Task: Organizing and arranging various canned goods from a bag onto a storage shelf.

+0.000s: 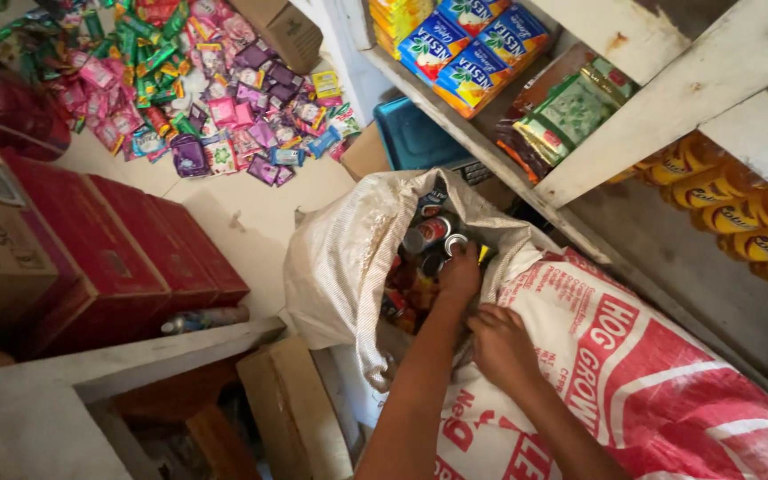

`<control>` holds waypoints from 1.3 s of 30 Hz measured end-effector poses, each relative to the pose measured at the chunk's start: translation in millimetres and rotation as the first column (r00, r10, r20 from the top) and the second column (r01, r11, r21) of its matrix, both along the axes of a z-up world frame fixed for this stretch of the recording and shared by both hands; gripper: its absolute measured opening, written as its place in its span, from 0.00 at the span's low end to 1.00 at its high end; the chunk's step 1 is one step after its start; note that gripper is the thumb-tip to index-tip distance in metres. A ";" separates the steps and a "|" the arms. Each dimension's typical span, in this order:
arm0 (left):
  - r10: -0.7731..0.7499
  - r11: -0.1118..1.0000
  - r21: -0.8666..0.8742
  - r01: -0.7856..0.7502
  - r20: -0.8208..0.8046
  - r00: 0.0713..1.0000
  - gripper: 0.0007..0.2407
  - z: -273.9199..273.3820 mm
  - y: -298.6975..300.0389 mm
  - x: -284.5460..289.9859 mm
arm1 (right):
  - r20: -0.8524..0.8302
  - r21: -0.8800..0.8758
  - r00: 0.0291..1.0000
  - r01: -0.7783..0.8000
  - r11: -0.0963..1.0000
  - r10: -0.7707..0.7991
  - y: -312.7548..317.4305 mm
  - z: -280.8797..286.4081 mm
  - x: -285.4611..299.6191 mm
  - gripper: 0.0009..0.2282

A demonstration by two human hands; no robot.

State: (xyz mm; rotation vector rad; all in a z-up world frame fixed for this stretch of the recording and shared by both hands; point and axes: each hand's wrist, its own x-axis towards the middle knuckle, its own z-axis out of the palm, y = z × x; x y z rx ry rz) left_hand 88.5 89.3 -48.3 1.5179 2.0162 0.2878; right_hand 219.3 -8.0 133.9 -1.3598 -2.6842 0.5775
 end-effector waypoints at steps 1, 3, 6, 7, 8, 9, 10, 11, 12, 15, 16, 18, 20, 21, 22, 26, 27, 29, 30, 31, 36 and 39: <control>0.021 0.999 0.039 -0.020 -0.028 0.999 0.19 -7.7 1.2 3.2 | -0.003 0.006 1.000 -0.003 1.000 0.003 -0.2 -1.3 1.0 0.11; 0.040 0.999 0.008 -0.040 0.027 0.999 0.21 12.3 -3.9 3.2 | -0.010 0.001 1.000 0.004 1.000 -0.004 0.9 0.0 2.0 0.11; 0.090 0.996 -0.041 -0.085 0.153 0.984 0.24 44.1 -7.2 -1.8 | -0.020 -0.015 1.000 0.011 1.000 -0.011 2.7 -4.1 4.1 0.10; 0.120 0.992 -0.062 -0.109 0.224 0.967 0.24 55.4 -8.3 -5.1 | -0.022 -0.027 1.000 0.013 1.000 -0.013 2.7 -6.3 4.2 0.10; 0.117 0.993 -0.055 -0.108 0.223 0.968 0.24 47.5 -7.2 -2.5 | -0.024 -0.021 1.000 0.014 1.000 -0.014 3.8 6.9 0.7 0.10; 0.160 0.987 -0.022 -0.159 0.157 0.975 0.25 39.5 -6.3 0.0 | -0.034 -0.028 0.999 -0.003 1.000 0.002 4.5 20.1 -2.6 0.10; 0.202 0.979 0.011 -0.204 0.094 0.975 0.26 31.2 -7.5 4.3 | -0.042 -0.039 0.999 -0.016 0.999 0.015 2.9 33.5 -4.8 0.12; 0.198 0.980 0.014 -0.200 0.094 0.976 0.26 29.0 -7.9 4.6 | -0.042 -0.036 0.999 -0.012 0.999 0.010 3.6 36.4 -5.2 0.12; 0.189 0.980 0.054 -0.193 0.068 0.980 0.28 26.6 -9.4 5.1 | -0.048 -0.048 0.999 -0.009 0.999 0.006 3.5 39.2 -5.4 0.12; 0.141 0.981 0.127 -0.143 0.026 0.990 0.28 25.6 -13.6 3.4 | -0.047 -0.047 0.999 -0.013 0.999 0.010 3.0 41.2 -5.8 0.12; 0.100 0.983 0.155 -0.101 0.012 0.995 0.27 26.4 -14.8 2.7 | -0.038 -0.039 0.999 -0.019 0.999 0.018 2.6 40.9 -5.6 0.12; 0.042 0.995 0.098 -0.036 -0.061 0.997 0.25 0.7 -11.2 1.1 | -0.067 -0.012 0.997 -0.026 1.000 0.025 0.7 39.0 -4.4 0.13; -0.022 0.999 0.041 0.027 -0.130 0.991 0.24 -14.5 -9.0 -1.7 | -0.094 0.019 0.995 -0.028 0.999 0.030 -0.4 38.4 -4.2 0.13; 0.000 0.999 0.046 0.004 -0.085 0.996 0.23 -17.4 -8.6 -3.6 | -0.095 0.010 0.995 -0.034 0.999 0.035 -0.1 38.3 -4.5 0.12; 0.015 0.999 0.047 -0.014 -0.036 0.999 0.23 -20.8 -10.3 -2.8 | -0.095 -0.004 0.995 -0.034 0.999 0.034 -2.1 38.3 -3.1 0.12; 0.092 0.996 0.017 -0.092 0.034 0.995 0.26 42.1 -19.7 -10.8 | -0.121 -0.031 0.992 -0.024 0.999 0.020 -2.0 38.0 3.2 0.12; 0.145 0.988 -0.063 -0.138 0.116 0.983 0.30 58.7 -22.5 -15.8 | -0.157 -0.040 0.988 -0.011 0.999 0.005 -1.6 37.3 5.0 0.13; 0.196 0.974 -0.150 -0.170 0.187 0.963 0.33 65.0 -32.3 -31.2 | -0.196 -0.052 0.980 0.008 0.999 -0.018 -2.9 41.7 5.7 0.13; 0.233 0.967 -0.170 -0.192 0.275 0.933 0.29 55.9 -34.2 -42.8 | -0.235 -0.133 0.969 0.041 0.990 -0.072 -0.6 46.8 3.7 0.16; 0.269 0.958 -0.193 -0.211 0.361 0.893 0.29 47.3 -36.0 -54.3 | -0.270 -0.214 0.954 0.069 0.974 -0.127 1.5 52.5 2.1 0.19; 0.194 0.967 -0.073 -0.242 0.827 0.528 0.30 135.0 -83.3 -55.1 | -0.515 -0.650 0.647 0.133 0.748 -0.563 23.5 86.4 9.3 0.33; -0.082 0.980 0.177 -0.089 0.769 0.633 0.28 214.1 -118.5 -27.4 | -0.434 -0.894 0.407 -0.088 0.439 -0.803 18.4 106.1 24.0 0.34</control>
